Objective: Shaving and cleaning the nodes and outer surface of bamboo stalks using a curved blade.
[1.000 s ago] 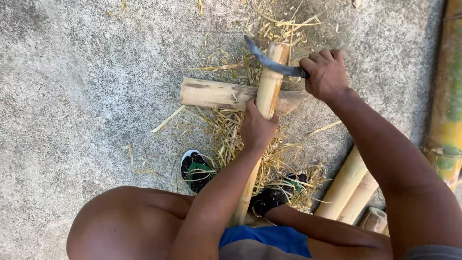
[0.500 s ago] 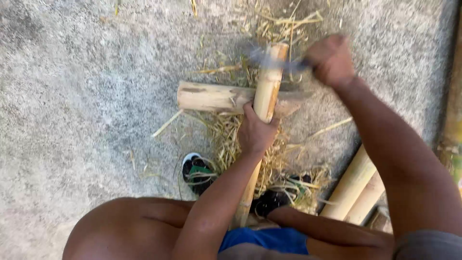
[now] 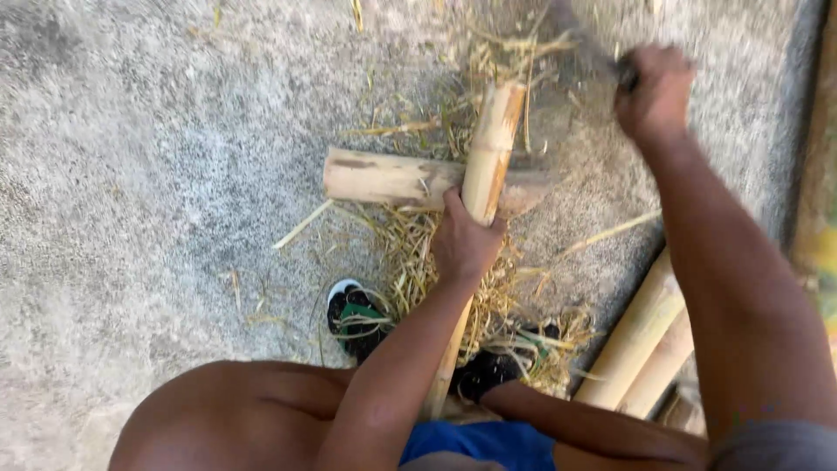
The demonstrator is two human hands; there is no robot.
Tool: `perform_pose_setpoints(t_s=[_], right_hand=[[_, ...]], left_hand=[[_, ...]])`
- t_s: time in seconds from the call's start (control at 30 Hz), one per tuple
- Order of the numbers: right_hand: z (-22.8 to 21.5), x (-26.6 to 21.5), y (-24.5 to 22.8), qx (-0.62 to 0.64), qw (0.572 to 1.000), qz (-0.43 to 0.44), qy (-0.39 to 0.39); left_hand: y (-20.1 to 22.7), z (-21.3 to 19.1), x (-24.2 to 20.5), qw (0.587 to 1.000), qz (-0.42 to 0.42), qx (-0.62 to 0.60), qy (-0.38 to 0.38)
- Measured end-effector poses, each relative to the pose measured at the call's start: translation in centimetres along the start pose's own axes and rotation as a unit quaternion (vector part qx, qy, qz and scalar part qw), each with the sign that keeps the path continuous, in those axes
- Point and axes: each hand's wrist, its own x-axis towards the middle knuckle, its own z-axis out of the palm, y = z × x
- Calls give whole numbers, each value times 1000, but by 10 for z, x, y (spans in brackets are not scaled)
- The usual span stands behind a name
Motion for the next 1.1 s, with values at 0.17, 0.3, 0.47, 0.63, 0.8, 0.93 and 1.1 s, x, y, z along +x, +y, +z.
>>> perform_pose_setpoints(t_s=[0.17,0.3,0.47,0.63,0.8,0.93,1.1], right_hand=[[-38,-23,-108,-162,942,-286,-69],[-22,17,-40,-144,972,-167,-83],[-77,22,-42,-280,937,-207,-2],[-83,10,-112,-368,866,-236,-242],[-78,20,14,-192,956,-197,100],[-90,-23,-67,-238,930,-280,19],[-70,-4,-81,-275,897,-332,-98]], left_hand=[[-3,4,-5,1000,9,16,18],[-1,5,-1,999,15,29,27],[7,2,4,999,24,28,37],[5,3,-1,999,11,33,19],[9,-1,-5,999,-30,18,-25],[-2,14,-17,998,-10,61,-5],[-7,21,-3,997,39,45,44]])
